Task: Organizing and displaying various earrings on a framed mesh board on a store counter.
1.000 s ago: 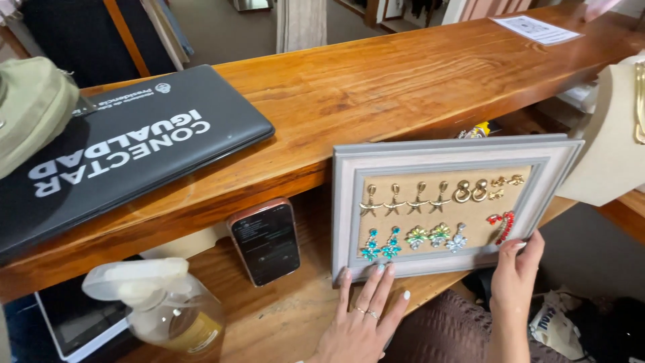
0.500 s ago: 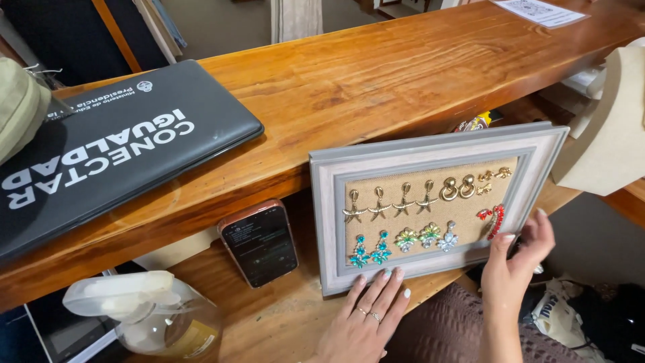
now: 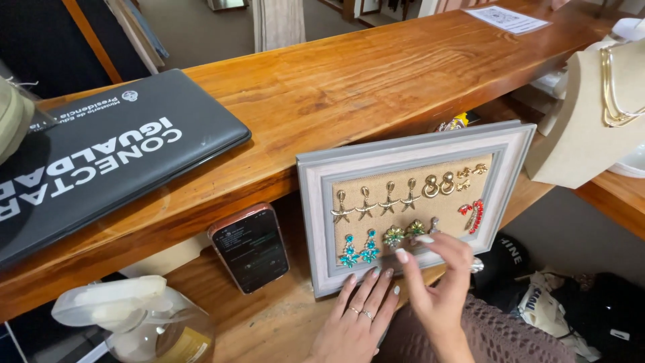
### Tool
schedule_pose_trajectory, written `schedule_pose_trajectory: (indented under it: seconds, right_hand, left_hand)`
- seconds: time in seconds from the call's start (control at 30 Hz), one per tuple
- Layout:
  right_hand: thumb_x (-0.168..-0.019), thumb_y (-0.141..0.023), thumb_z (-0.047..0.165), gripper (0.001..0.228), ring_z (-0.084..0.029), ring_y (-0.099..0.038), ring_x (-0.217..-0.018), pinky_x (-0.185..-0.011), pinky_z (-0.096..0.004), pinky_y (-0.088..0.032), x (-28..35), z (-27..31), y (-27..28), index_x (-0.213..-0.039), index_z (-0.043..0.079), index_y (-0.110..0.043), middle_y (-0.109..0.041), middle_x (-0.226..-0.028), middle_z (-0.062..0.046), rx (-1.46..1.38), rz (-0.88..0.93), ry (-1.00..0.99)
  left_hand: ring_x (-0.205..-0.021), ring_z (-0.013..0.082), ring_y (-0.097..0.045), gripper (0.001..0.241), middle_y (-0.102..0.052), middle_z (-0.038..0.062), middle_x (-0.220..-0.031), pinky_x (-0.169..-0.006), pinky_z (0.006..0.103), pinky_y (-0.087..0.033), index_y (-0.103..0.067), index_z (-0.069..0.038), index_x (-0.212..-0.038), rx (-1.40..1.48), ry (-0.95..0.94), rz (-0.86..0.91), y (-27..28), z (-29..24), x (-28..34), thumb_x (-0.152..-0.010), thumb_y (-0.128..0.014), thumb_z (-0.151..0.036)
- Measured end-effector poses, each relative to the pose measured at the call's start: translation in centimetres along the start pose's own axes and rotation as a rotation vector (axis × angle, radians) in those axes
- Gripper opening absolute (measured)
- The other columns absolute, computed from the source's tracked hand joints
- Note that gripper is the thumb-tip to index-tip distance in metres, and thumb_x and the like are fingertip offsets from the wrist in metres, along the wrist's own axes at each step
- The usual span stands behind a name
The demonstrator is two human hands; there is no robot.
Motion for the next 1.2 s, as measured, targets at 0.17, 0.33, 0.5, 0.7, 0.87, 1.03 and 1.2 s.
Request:
schedule_pose_trajectory:
  seconds: [0.17,0.33,0.5,0.7,0.87,1.03,1.2]
  right_hand:
    - [-0.089,-0.077,0.017,0.024,-0.023,-0.059,-0.103,-0.098,-0.033,-0.045,-0.6,2.3,-1.8,-0.110,0.009,-0.068,-0.061,-0.109,-0.010,0.057,0.091,0.058]
    - [-0.090,-0.077,0.017,0.018,-0.022,-0.060,-0.104,-0.097,-0.034,-0.042,-1.7,3.4,-2.7,-0.106,0.013,-0.072,-0.062,-0.107,-0.007,0.048,0.075,0.015]
    - [-0.089,-0.078,0.031,0.020,-0.022,-0.058,-0.100,-0.099,-0.039,-0.035,-1.6,3.0,-4.0,-0.101,0.017,-0.069,-0.061,-0.111,-0.004,0.223,0.055,-0.020]
    - [-0.091,-0.077,0.027,0.014,-0.018,-0.057,-0.108,-0.101,-0.037,-0.028,-1.3,3.2,-4.3,-0.100,0.019,-0.070,-0.065,-0.112,-0.004,0.235,0.079,-0.058]
    - [-0.089,-0.076,0.029,0.013,-0.020,-0.052,-0.105,-0.101,-0.036,-0.029,-0.7,2.4,-2.9,-0.097,0.020,-0.071,-0.060,-0.107,-0.002,0.150,0.148,-0.102]
    - [-0.089,-0.076,0.031,0.011,-0.019,-0.052,-0.107,-0.101,-0.035,-0.029,-0.8,2.6,-2.3,-0.095,0.022,-0.073,-0.061,-0.104,0.001,0.120,0.180,-0.110]
    - [-0.090,-0.075,0.030,0.011,-0.018,-0.056,-0.102,-0.102,-0.037,-0.028,-1.6,2.5,-3.3,-0.095,0.020,-0.074,-0.059,-0.103,-0.001,0.125,0.152,-0.044]
  left_hand:
    - [-0.150,0.0308,-0.040,0.079,-0.047,0.014,-0.159,-0.126,0.0520,-0.025,-0.051,-0.012,-0.150,0.026,0.006,-0.062,0.0,-0.1,-0.3,-0.077,-0.071,-0.037]
    - [-0.145,0.0291,-0.048,0.044,-0.057,0.013,-0.152,-0.123,0.0512,-0.030,-0.062,-0.013,-0.142,0.056,0.062,-0.163,0.3,-0.3,-0.4,-0.104,-0.042,-0.022]
    - [-0.138,0.0304,-0.055,0.042,-0.065,0.016,-0.140,-0.123,0.0517,-0.031,-0.068,-0.008,-0.136,0.094,0.050,-0.194,0.0,-0.2,-0.3,-0.103,-0.044,-0.016]
    - [-0.141,0.0327,-0.050,0.049,-0.062,0.015,-0.145,-0.127,0.0543,-0.025,-0.063,-0.006,-0.143,0.095,0.035,-0.105,-1.8,-0.6,0.6,-0.101,-0.044,-0.021]
    - [-0.146,0.0313,-0.045,0.047,-0.057,0.016,-0.150,-0.127,0.0529,-0.024,-0.061,-0.009,-0.145,0.080,0.039,-0.099,-0.3,-0.2,0.0,-0.102,-0.043,-0.019]
    - [-0.147,0.0319,-0.045,0.046,-0.056,0.017,-0.152,-0.127,0.0528,-0.025,-0.060,-0.007,-0.144,0.078,0.032,-0.097,0.0,-0.1,-0.1,-0.103,-0.042,-0.019]
    - [-0.142,0.0311,-0.051,0.043,-0.061,0.014,-0.147,-0.124,0.0512,-0.030,-0.066,-0.012,-0.138,0.058,0.037,-0.158,0.2,-0.1,-0.3,-0.103,-0.042,-0.017]
Point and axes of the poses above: each hand's wrist, its own x-axis away from the middle knuckle, its own y-axis out of the back of the hand, z = x × y, the point moved 2 cm from there along -x, towards the middle knuckle
